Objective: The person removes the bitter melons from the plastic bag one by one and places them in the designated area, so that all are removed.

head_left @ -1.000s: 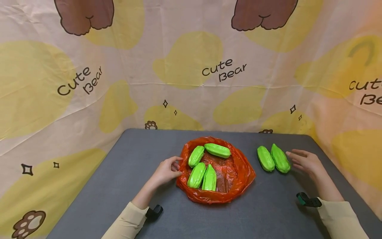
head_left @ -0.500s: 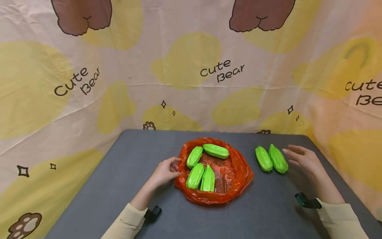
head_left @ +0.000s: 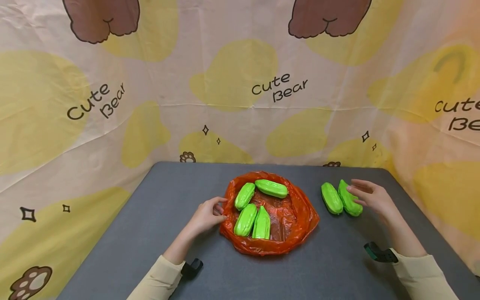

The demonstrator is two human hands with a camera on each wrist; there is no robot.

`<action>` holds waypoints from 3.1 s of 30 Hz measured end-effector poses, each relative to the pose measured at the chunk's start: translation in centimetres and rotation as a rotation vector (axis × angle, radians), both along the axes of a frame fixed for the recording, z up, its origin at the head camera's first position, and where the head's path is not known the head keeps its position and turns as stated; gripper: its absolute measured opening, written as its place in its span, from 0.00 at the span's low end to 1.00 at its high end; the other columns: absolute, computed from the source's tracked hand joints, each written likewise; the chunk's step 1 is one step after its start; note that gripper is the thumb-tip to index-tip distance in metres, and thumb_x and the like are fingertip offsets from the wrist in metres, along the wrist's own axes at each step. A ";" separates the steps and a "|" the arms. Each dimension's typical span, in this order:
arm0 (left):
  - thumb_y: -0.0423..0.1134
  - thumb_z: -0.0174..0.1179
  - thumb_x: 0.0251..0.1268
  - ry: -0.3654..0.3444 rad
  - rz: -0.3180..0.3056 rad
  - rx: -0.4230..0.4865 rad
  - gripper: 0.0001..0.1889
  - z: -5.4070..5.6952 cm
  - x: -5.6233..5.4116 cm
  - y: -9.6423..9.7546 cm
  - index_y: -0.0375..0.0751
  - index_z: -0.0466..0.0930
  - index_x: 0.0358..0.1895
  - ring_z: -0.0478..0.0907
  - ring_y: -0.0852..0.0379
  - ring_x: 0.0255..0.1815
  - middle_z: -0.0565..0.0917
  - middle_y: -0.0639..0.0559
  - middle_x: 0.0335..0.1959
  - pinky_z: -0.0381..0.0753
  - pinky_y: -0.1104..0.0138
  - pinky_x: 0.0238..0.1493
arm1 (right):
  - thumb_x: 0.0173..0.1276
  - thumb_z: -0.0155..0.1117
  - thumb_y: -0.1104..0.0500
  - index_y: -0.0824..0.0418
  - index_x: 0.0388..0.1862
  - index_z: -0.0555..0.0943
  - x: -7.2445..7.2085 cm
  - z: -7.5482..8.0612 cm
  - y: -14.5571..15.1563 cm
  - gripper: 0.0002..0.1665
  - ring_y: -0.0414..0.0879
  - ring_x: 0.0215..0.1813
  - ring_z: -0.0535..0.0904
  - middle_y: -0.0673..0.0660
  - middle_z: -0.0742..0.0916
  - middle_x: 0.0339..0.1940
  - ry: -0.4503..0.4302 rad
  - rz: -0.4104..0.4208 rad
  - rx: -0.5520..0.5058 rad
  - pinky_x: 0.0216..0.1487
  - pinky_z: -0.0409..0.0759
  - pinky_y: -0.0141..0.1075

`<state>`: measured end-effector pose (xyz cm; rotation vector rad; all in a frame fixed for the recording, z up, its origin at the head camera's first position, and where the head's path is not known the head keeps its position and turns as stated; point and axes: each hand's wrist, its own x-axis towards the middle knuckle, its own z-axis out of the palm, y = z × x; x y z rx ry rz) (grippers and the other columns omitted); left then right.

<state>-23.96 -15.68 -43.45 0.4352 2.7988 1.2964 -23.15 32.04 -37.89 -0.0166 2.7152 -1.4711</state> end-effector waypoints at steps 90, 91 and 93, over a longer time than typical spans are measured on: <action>0.31 0.67 0.51 0.018 -0.018 0.002 0.25 -0.4 0.3 0.0 0.40 0.76 0.57 0.78 0.60 0.27 0.81 0.50 0.31 0.76 0.68 0.29 | 0.64 0.65 0.53 0.73 0.62 0.71 0.5 -6.1 -18.2 0.34 0.54 0.45 0.83 0.68 0.81 0.53 -0.085 0.365 -0.212 0.43 0.82 0.44; 0.31 0.67 0.51 0.019 -0.020 0.002 0.25 -0.4 0.2 0.0 0.39 0.76 0.57 0.78 0.60 0.27 0.81 0.50 0.31 0.76 0.68 0.29 | 0.64 0.65 0.53 0.73 0.62 0.71 0.5 -6.2 -18.3 0.34 0.53 0.46 0.83 0.69 0.81 0.53 -0.090 0.367 -0.210 0.43 0.82 0.43; 0.31 0.67 0.51 0.020 -0.024 0.004 0.26 -0.4 0.2 0.0 0.39 0.76 0.57 0.77 0.60 0.27 0.81 0.50 0.31 0.76 0.68 0.28 | 0.63 0.66 0.53 0.73 0.62 0.70 0.6 -6.2 -18.5 0.35 0.53 0.48 0.82 0.70 0.80 0.54 -0.103 0.366 -0.215 0.43 0.82 0.43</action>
